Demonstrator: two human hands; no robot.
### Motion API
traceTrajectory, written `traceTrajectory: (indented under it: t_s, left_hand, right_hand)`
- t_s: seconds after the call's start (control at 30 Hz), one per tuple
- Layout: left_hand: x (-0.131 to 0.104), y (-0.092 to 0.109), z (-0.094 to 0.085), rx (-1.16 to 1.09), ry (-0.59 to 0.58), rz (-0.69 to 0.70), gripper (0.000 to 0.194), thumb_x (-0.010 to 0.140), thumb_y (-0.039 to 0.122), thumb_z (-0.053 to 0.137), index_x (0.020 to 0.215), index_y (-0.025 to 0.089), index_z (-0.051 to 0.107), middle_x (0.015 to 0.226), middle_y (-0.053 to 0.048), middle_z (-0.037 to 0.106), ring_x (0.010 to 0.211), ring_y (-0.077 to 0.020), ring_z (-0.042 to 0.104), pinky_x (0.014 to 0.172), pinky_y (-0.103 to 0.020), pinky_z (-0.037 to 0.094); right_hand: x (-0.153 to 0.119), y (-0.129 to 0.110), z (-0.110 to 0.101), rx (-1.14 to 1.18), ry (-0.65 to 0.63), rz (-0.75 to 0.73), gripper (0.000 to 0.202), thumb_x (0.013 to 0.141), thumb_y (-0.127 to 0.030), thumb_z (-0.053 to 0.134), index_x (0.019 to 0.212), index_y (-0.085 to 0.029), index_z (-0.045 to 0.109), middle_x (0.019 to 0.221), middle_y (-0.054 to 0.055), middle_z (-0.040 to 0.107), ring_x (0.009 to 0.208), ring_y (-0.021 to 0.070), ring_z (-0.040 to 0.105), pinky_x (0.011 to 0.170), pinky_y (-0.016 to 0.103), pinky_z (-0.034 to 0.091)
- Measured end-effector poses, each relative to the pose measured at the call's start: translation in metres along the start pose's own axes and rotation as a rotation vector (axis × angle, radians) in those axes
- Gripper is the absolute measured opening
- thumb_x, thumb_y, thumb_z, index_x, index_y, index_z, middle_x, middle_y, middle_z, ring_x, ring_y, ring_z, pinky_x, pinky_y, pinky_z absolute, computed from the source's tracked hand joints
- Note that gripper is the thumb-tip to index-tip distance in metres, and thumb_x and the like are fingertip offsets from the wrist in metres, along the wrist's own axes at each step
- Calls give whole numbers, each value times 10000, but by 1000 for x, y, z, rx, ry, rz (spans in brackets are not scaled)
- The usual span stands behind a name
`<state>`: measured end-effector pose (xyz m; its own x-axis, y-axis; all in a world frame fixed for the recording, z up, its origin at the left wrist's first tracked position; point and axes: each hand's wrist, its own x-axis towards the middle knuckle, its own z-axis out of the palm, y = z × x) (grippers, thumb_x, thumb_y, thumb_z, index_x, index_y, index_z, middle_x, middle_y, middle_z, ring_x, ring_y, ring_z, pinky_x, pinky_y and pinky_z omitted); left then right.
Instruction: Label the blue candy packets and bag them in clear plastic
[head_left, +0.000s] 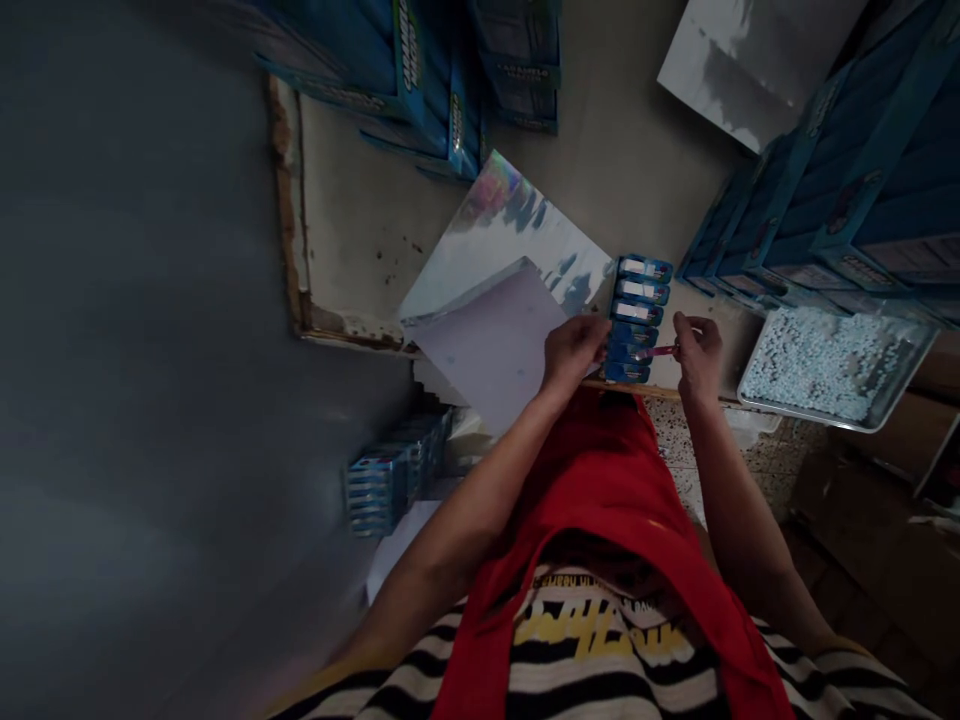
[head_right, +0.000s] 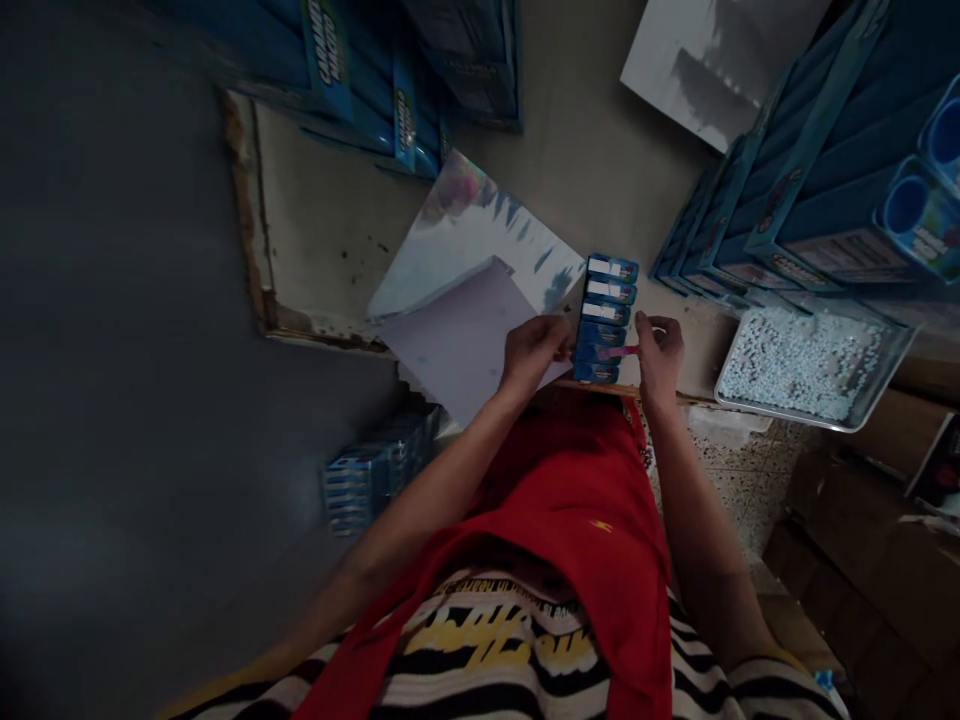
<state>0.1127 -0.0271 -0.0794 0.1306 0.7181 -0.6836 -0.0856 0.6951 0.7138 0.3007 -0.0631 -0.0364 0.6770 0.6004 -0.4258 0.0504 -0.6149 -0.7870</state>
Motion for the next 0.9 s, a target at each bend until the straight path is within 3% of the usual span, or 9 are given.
traceTrajectory:
  t_s: [0.07,0.13,0.2,0.33,0.5,0.67,0.77,0.9]
  left_hand:
    - [-18,7,1,-41,-153,-102,534,756,608,852,1019,157,740,811,-43,730,620,-152,663,586,-279,561]
    - [-28,11,6,-75,-226,-169,614,660,544,936,1095,168,718,852,-38,743,665,-167,687,605,-295,589]
    - [-31,10,11,-95,-204,-168,610,595,460,973,1062,179,700,848,-21,738,693,-166,694,620,-288,595]
    - [-25,2,17,-113,-125,-140,479,601,457,952,869,170,677,760,-3,705,634,-131,644,624,-271,578]
    - [-24,0,11,-185,-80,-145,591,526,422,1015,939,191,660,785,24,686,655,-124,644,590,-238,560]
    - [-35,7,5,-229,-197,-252,628,619,647,948,957,163,733,798,-21,706,639,-127,643,582,-249,580]
    - [-40,9,7,-247,-244,-277,640,612,638,959,966,140,769,822,-56,748,653,-134,667,631,-263,609]
    - [-40,8,10,-211,-148,-266,557,582,526,999,899,138,757,791,-53,751,638,-132,666,616,-257,591]
  right_hand:
    - [-6,-5,5,34,-3,-2,546,801,-733,778,942,-241,591,624,-95,509,544,108,469,527,248,366]
    - [-12,-10,11,63,-19,6,570,776,-745,794,942,-239,590,633,-90,530,554,107,492,537,249,385]
    - [-16,-14,15,95,-40,23,580,763,-748,802,944,-238,591,660,-77,570,582,111,534,555,249,414]
    - [-24,-17,17,148,-73,88,597,716,-737,836,940,-238,598,703,-65,609,614,110,569,560,237,431]
    - [-33,-19,6,186,-117,147,581,687,-701,864,944,-248,605,720,-70,610,615,94,551,564,219,429]
    - [-40,-26,1,198,-133,145,562,694,-683,869,945,-252,609,730,-67,615,640,99,572,578,219,445]
    - [-41,-26,1,213,-133,152,557,697,-674,869,949,-248,612,740,-64,622,659,106,592,601,230,473]
    - [-40,-18,-3,227,-162,155,537,708,-631,878,972,-250,607,743,-70,650,653,110,605,640,249,502]
